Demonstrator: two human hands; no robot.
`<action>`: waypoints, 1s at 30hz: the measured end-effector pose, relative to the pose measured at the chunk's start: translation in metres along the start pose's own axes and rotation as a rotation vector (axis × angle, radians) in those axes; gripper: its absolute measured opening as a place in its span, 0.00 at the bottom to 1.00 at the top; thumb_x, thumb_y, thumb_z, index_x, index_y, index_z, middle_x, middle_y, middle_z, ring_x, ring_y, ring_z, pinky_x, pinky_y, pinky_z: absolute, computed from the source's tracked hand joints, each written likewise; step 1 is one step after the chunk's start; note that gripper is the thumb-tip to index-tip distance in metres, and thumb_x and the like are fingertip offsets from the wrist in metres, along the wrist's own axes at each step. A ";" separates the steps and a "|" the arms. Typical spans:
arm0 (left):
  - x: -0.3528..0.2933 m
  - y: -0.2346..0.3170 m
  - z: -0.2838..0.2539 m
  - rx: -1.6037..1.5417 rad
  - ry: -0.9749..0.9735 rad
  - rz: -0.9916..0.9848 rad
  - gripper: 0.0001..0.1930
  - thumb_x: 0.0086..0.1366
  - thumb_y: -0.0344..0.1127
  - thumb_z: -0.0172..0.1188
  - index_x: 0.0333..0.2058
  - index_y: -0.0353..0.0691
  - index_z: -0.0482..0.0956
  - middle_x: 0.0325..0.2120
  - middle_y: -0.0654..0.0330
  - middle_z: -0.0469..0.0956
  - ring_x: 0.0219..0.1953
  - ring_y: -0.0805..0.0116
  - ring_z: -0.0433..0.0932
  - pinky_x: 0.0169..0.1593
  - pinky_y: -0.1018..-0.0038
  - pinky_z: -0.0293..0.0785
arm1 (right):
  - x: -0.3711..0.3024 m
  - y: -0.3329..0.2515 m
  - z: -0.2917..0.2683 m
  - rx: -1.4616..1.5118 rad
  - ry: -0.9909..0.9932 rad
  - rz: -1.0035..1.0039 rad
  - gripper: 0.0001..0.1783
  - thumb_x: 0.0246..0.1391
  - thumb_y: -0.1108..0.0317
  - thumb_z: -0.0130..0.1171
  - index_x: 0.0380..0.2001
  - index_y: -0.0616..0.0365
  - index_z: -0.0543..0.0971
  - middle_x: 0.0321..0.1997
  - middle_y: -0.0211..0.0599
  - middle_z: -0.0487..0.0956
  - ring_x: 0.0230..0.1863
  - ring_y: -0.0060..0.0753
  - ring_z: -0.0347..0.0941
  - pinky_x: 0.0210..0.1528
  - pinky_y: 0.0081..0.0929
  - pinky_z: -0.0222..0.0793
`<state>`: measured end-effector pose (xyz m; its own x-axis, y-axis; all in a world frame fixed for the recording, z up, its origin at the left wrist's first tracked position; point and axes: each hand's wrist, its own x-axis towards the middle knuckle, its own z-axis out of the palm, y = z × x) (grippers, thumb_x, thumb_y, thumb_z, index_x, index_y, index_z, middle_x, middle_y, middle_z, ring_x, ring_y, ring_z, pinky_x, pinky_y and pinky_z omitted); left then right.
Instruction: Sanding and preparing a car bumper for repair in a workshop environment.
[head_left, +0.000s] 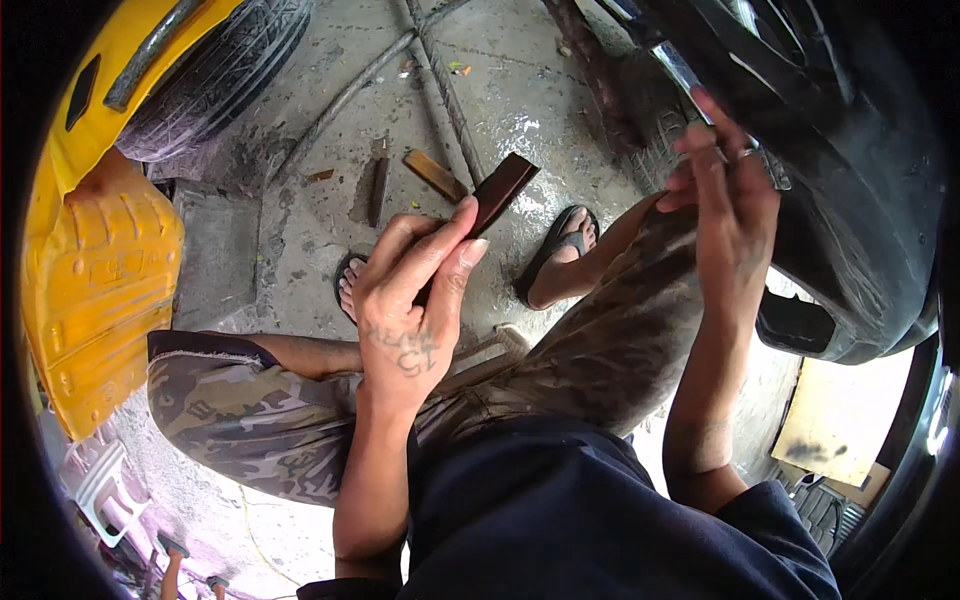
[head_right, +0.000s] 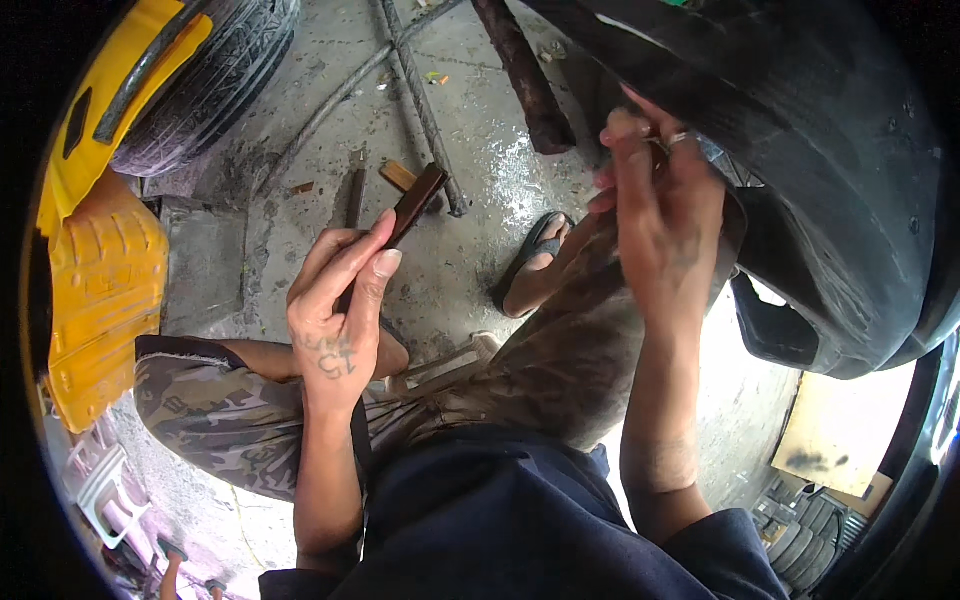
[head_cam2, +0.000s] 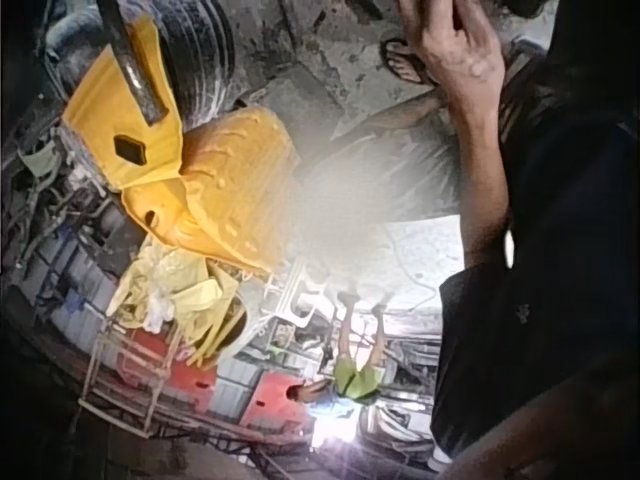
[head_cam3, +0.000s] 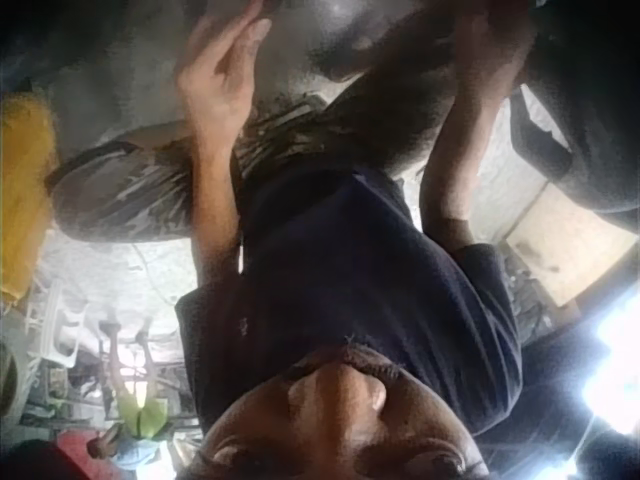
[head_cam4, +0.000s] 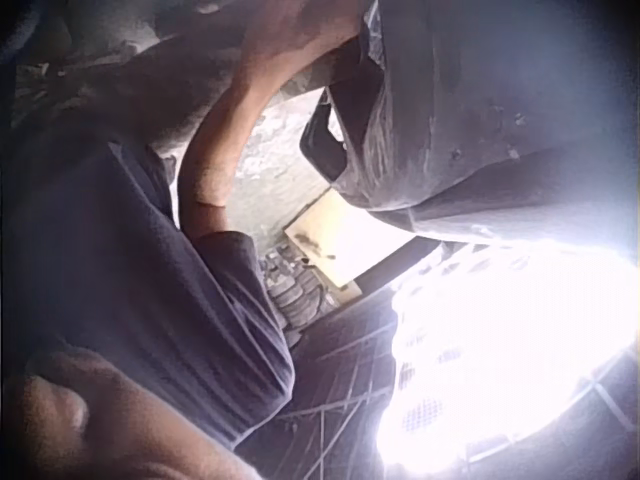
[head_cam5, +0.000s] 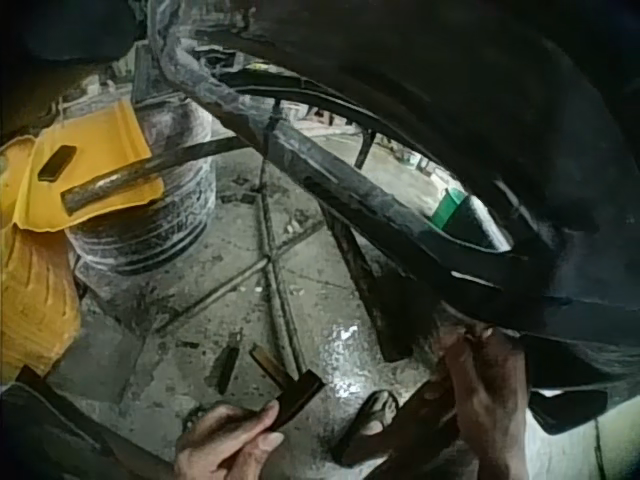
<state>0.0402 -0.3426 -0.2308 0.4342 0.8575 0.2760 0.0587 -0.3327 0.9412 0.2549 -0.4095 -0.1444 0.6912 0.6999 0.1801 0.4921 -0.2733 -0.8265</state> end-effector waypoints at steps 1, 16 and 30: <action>-0.001 -0.001 0.001 0.001 -0.004 -0.001 0.15 0.61 0.23 0.64 0.47 0.36 0.82 0.29 0.58 0.76 0.27 0.71 0.74 0.30 0.75 0.70 | 0.006 0.000 0.000 0.001 0.002 0.004 0.25 0.65 0.61 0.54 0.62 0.59 0.70 0.33 0.35 0.81 0.28 0.17 0.73 0.29 0.15 0.70; -0.008 -0.003 0.006 -0.015 -0.026 0.003 0.13 0.62 0.24 0.62 0.47 0.33 0.82 0.30 0.58 0.77 0.30 0.72 0.74 0.34 0.78 0.69 | 0.046 0.033 0.007 -0.511 -0.086 -0.502 0.17 0.57 0.76 0.51 0.49 0.67 0.77 0.29 0.52 0.78 0.30 0.51 0.77 0.37 0.35 0.71; -0.013 -0.004 0.005 0.012 -0.006 -0.046 0.14 0.62 0.23 0.63 0.47 0.35 0.82 0.28 0.59 0.76 0.28 0.73 0.73 0.33 0.78 0.69 | 0.028 0.036 0.010 -0.138 0.048 -0.076 0.19 0.63 0.66 0.55 0.57 0.55 0.76 0.41 0.34 0.76 0.32 0.18 0.72 0.29 0.19 0.71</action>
<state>0.0391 -0.3540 -0.2392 0.4366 0.8694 0.2314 0.0898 -0.2981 0.9503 0.2862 -0.3932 -0.1749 0.6719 0.6907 0.2673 0.6097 -0.3109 -0.7292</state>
